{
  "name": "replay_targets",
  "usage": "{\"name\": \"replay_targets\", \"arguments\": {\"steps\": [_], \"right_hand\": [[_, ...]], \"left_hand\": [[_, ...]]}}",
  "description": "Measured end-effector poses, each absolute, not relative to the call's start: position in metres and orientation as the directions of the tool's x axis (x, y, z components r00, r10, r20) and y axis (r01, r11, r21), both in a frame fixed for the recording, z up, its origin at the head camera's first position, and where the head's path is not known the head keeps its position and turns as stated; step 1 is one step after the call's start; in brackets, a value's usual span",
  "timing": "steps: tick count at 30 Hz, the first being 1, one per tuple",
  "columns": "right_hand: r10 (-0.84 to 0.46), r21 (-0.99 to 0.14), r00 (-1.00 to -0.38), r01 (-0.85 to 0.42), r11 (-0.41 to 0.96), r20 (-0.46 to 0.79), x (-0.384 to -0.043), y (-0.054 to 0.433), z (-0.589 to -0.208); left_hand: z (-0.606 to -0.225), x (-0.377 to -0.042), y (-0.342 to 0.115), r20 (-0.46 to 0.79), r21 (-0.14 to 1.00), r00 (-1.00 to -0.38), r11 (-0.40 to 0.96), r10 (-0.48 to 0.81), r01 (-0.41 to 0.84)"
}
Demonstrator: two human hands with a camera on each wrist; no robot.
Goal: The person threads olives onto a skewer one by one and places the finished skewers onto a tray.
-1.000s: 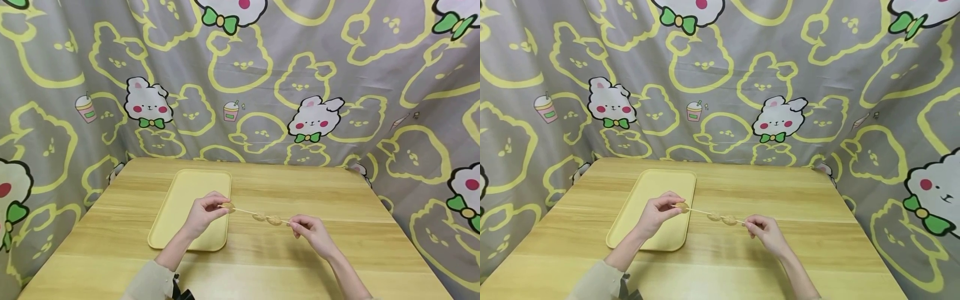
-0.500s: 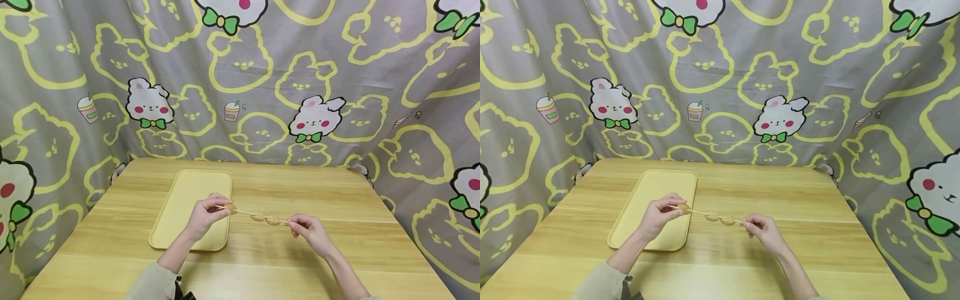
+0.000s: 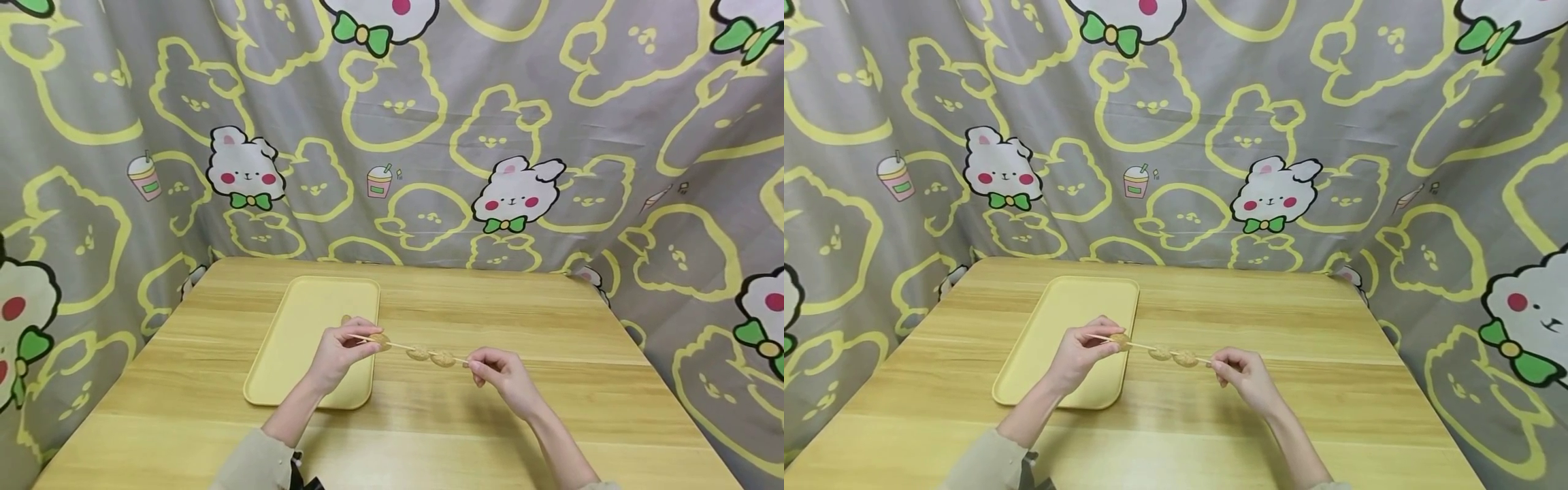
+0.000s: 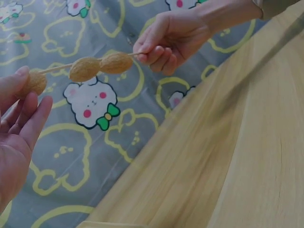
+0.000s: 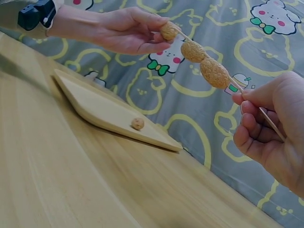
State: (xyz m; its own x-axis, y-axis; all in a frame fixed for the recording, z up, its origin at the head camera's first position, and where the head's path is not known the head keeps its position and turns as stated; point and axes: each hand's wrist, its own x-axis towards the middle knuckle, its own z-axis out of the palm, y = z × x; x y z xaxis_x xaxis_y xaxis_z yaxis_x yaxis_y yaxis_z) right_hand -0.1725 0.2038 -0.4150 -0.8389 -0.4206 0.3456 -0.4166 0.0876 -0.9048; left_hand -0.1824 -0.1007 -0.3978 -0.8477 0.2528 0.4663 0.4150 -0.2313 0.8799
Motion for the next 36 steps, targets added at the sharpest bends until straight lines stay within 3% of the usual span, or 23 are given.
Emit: {"name": "replay_targets", "arguments": {"steps": [25,36], "right_hand": [[-0.438,-0.899,-0.817,-0.436,0.043,0.376,-0.171,0.195,-0.414],[-0.439,-0.901,-0.82,-0.431,0.053,0.367,-0.168,0.192,-0.415]], "left_hand": [[-0.408,-0.181,-0.091,0.47,0.865,-0.845,-0.322,0.255,0.385],[-0.41,-0.178,-0.09,0.445,0.884,-0.861,-0.27,0.244,0.381]]}}
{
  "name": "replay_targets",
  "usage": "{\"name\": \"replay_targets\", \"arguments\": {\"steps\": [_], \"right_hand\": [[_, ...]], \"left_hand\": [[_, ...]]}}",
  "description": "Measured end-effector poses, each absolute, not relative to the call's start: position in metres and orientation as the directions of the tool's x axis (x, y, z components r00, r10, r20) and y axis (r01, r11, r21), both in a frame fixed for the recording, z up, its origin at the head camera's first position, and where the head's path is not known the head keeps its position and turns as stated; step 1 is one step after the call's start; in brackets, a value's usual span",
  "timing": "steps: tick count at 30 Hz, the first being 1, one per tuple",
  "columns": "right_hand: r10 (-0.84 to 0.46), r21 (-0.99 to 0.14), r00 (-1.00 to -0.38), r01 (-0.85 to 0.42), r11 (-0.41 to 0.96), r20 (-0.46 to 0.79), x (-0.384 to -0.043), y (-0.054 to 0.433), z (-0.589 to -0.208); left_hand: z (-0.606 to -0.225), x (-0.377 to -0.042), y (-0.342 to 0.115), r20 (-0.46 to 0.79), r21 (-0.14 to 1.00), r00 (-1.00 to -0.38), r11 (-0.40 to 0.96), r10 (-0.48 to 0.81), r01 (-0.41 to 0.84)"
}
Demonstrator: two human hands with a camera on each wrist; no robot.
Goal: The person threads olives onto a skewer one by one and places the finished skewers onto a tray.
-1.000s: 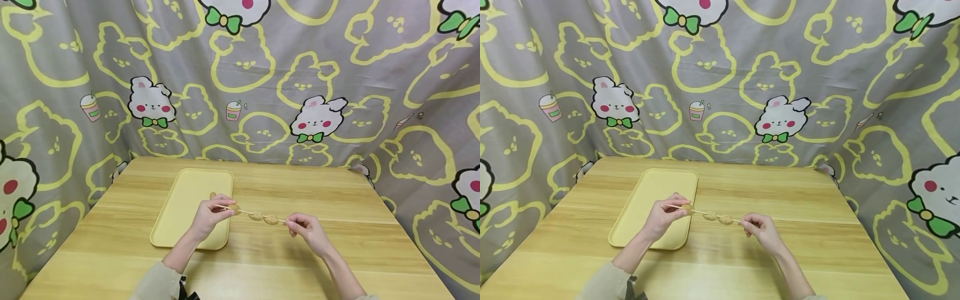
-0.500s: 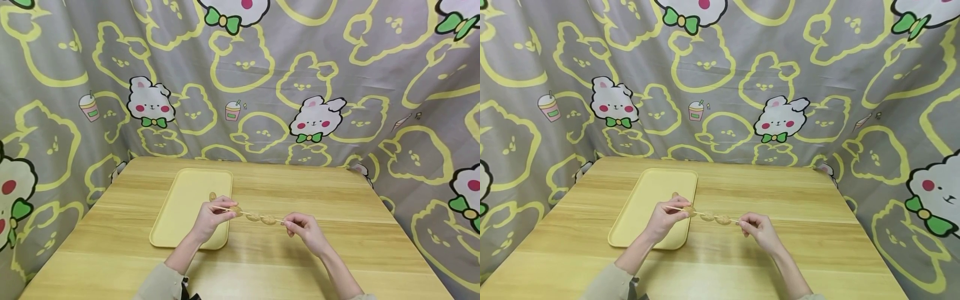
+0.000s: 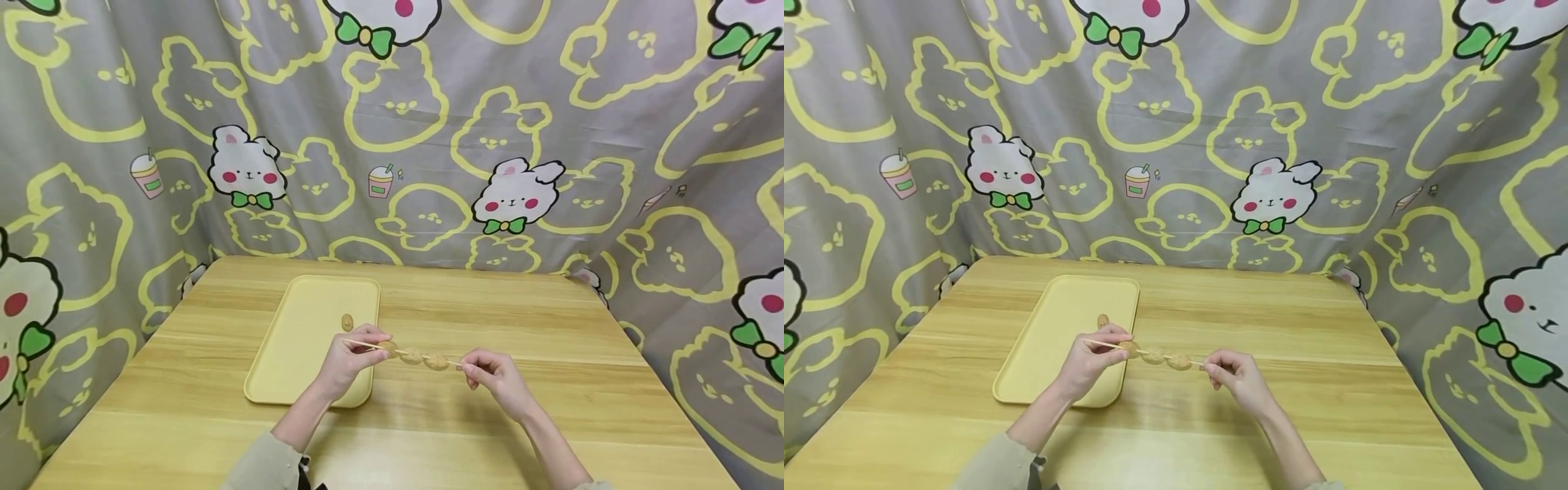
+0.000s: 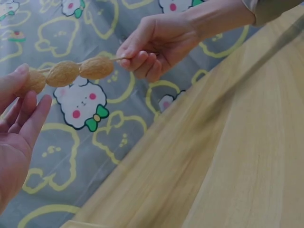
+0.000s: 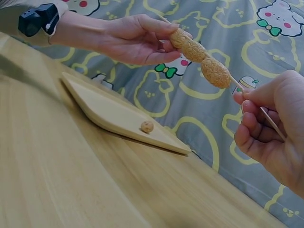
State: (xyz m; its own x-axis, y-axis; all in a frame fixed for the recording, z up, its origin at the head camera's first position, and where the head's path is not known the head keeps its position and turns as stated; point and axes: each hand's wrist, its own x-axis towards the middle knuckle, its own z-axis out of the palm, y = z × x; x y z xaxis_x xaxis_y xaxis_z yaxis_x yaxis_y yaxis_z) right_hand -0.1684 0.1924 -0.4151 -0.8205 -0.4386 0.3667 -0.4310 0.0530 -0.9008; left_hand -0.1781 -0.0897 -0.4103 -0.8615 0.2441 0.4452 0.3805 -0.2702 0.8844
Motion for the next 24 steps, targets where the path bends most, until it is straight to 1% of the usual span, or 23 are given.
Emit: {"name": "replay_targets", "arguments": {"steps": [3,8,14,18,24], "right_hand": [[-0.447,-0.905,-0.823,-0.42,0.066,0.35,-0.167,0.193,-0.417],[-0.468,-0.919,-0.84,-0.373,0.131,0.274,-0.166,0.196,-0.417],[-0.478,-0.921,-0.855,-0.331,0.204,0.201,-0.168,0.196,-0.417],[-0.472,-0.925,-0.859,-0.323,0.197,0.2,-0.169,0.195,-0.418],[-0.442,-0.921,-0.863,-0.349,0.171,0.245,-0.168,0.195,-0.423]], "left_hand": [[-0.412,-0.177,-0.09,0.417,0.901,-0.874,-0.24,0.248,0.362],[-0.416,-0.176,-0.09,0.363,0.925,-0.9,-0.21,0.243,0.316],[-0.418,-0.176,-0.09,0.335,0.929,-0.913,-0.243,0.233,0.279],[-0.419,-0.177,-0.089,0.321,0.93,-0.916,-0.263,0.24,0.257],[-0.423,-0.179,-0.089,0.276,0.939,-0.931,-0.271,0.237,0.209]]}}
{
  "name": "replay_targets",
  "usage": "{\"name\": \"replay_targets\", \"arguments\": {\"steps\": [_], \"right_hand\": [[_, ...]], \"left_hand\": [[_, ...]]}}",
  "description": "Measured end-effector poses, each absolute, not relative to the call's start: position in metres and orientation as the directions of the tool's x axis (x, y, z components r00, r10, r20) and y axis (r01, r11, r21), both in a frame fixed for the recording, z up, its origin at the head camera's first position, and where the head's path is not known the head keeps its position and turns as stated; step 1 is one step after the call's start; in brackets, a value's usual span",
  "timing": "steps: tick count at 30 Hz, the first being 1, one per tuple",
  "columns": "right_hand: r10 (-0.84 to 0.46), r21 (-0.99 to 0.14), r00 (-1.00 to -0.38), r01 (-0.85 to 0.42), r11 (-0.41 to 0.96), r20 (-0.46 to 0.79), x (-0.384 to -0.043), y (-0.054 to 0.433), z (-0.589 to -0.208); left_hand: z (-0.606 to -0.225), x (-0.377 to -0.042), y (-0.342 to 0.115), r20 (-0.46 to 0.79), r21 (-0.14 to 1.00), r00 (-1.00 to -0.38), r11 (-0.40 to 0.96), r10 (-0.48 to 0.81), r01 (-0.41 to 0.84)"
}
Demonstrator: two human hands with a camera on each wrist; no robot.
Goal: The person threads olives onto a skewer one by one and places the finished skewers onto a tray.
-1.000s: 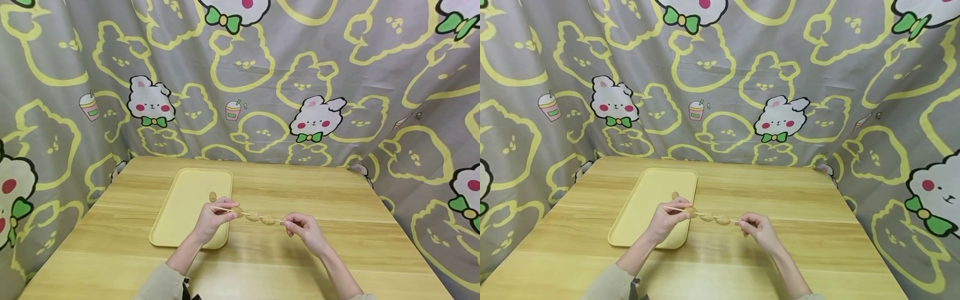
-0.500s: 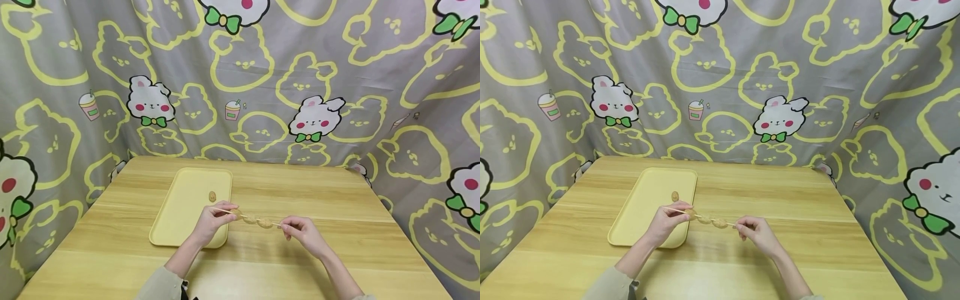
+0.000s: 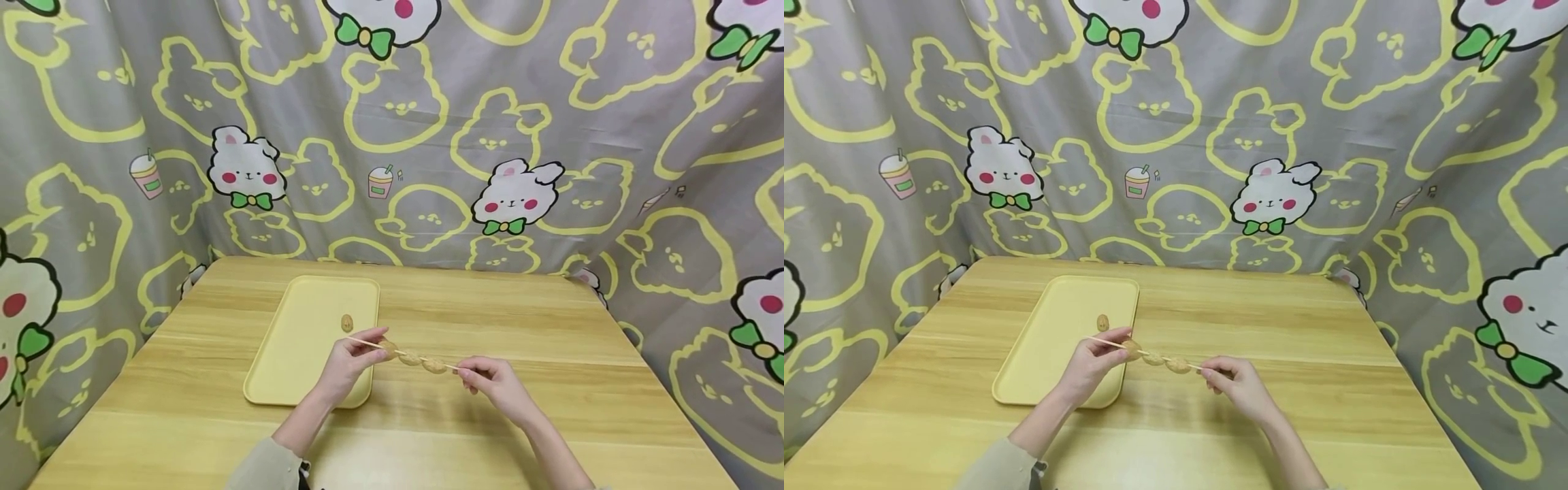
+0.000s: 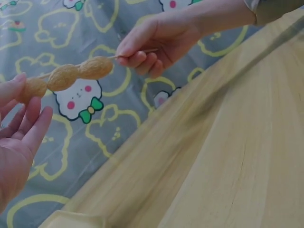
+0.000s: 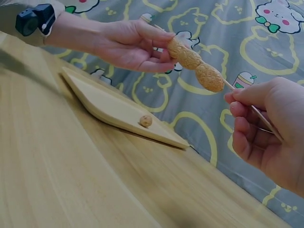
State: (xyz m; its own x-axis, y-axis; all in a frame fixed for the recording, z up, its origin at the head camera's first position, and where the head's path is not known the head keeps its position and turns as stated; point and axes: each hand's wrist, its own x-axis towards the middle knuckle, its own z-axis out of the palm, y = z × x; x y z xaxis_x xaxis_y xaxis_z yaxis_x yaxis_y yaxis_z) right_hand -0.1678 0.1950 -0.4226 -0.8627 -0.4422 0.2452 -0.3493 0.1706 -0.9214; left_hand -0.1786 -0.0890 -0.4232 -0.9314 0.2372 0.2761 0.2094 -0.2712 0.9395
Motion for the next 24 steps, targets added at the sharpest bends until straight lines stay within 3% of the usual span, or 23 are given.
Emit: {"name": "replay_targets", "arguments": {"steps": [7,15,24], "right_hand": [[-0.382,-0.919,-0.887,-0.349,0.186,0.26,-0.166,0.198,-0.424],[-0.326,-0.922,-0.907,-0.339,0.184,0.268,-0.162,0.203,-0.423],[-0.237,-0.925,-0.931,-0.325,0.199,0.276,-0.163,0.213,-0.425]], "left_hand": [[-0.431,-0.19,-0.098,0.247,0.955,-0.939,-0.223,0.24,0.194],[-0.443,-0.214,-0.128,0.137,0.984,-0.988,-0.124,0.07,0.128],[-0.444,-0.239,-0.153,0.041,0.999,-0.998,-0.006,-0.048,0.041]]}}
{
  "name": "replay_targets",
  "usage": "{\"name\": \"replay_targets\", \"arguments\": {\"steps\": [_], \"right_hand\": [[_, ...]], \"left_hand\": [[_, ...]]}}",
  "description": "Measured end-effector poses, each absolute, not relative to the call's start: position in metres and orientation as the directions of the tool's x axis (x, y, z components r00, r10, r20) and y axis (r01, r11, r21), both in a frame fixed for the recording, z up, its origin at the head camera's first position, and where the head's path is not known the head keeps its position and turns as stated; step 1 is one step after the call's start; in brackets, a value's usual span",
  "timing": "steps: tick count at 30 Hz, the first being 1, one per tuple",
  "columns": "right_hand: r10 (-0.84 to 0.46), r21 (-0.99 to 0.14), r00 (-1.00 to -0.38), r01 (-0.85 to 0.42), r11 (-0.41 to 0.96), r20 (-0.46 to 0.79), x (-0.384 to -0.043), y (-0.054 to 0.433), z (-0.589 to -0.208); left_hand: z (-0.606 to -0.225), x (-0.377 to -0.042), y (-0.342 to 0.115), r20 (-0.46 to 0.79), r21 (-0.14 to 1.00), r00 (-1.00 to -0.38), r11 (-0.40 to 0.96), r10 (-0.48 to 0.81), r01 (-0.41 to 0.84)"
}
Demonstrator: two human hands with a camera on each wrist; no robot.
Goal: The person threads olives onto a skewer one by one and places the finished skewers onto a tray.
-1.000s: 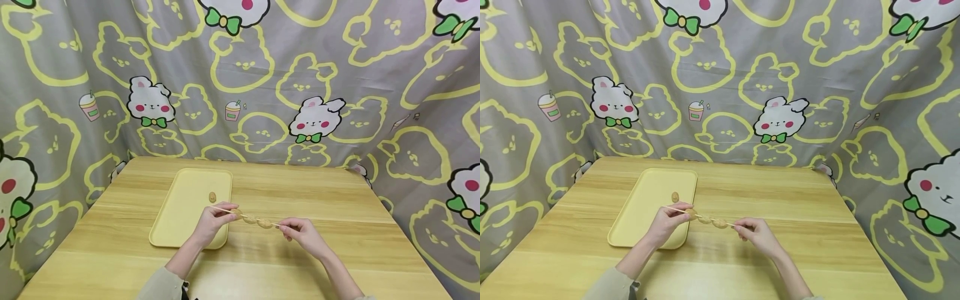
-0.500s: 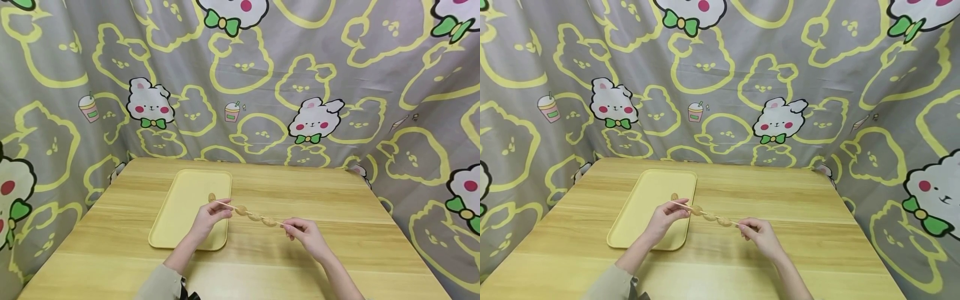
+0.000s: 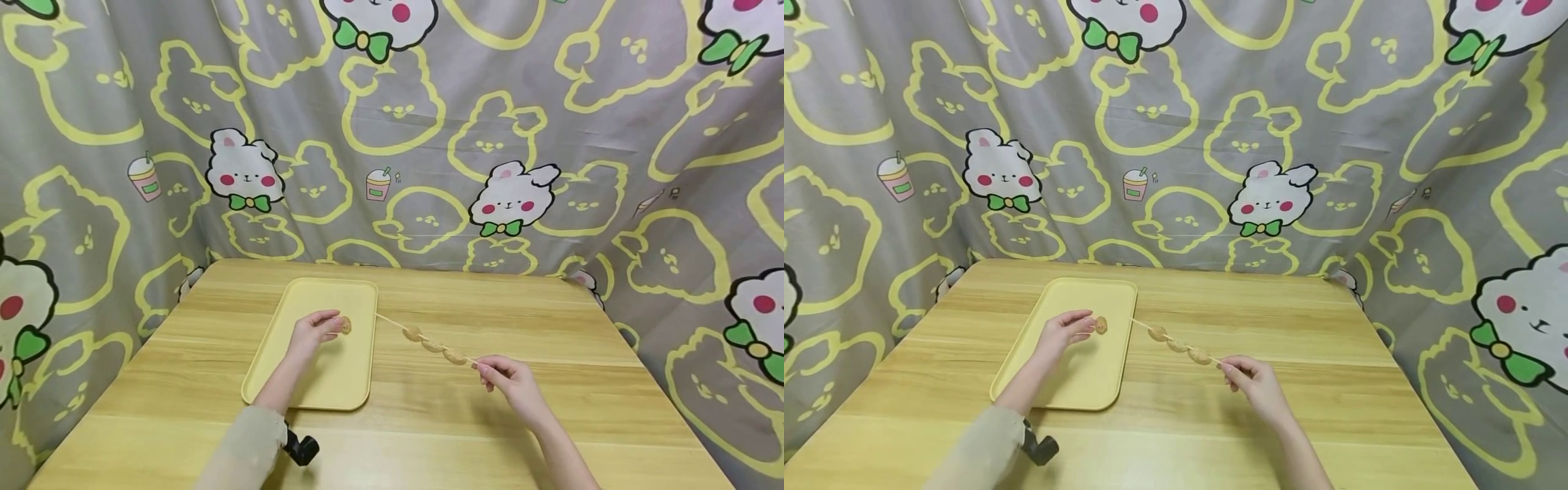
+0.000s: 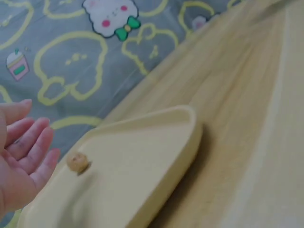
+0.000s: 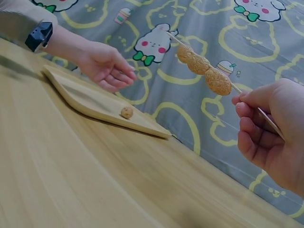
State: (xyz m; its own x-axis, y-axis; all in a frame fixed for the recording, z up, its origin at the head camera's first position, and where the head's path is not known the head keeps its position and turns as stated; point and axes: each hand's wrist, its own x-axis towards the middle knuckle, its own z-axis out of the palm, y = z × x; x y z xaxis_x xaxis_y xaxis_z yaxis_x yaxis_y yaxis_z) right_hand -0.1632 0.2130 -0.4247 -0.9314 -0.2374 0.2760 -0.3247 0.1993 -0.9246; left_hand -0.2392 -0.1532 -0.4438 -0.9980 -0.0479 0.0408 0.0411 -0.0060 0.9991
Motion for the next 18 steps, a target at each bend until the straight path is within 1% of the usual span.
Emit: {"name": "replay_targets", "arguments": {"steps": [7,13,18], "right_hand": [[-0.205,-0.929,-0.952,-0.274,0.249,0.227,-0.165,0.219,-0.428],[-0.196,-0.93,-0.959,-0.252,0.268,0.203,-0.165,0.22,-0.428],[-0.195,-0.93,-0.96,-0.249,0.271,0.2,-0.164,0.22,-0.427]], "left_hand": [[-0.448,-0.257,-0.161,-0.012,0.998,-0.994,0.065,-0.107,-0.019],[-0.453,-0.267,-0.163,-0.069,0.982,-0.994,0.171,-0.08,-0.082],[-0.459,-0.273,-0.16,-0.075,0.966,-0.996,0.246,-0.046,-0.084]]}}
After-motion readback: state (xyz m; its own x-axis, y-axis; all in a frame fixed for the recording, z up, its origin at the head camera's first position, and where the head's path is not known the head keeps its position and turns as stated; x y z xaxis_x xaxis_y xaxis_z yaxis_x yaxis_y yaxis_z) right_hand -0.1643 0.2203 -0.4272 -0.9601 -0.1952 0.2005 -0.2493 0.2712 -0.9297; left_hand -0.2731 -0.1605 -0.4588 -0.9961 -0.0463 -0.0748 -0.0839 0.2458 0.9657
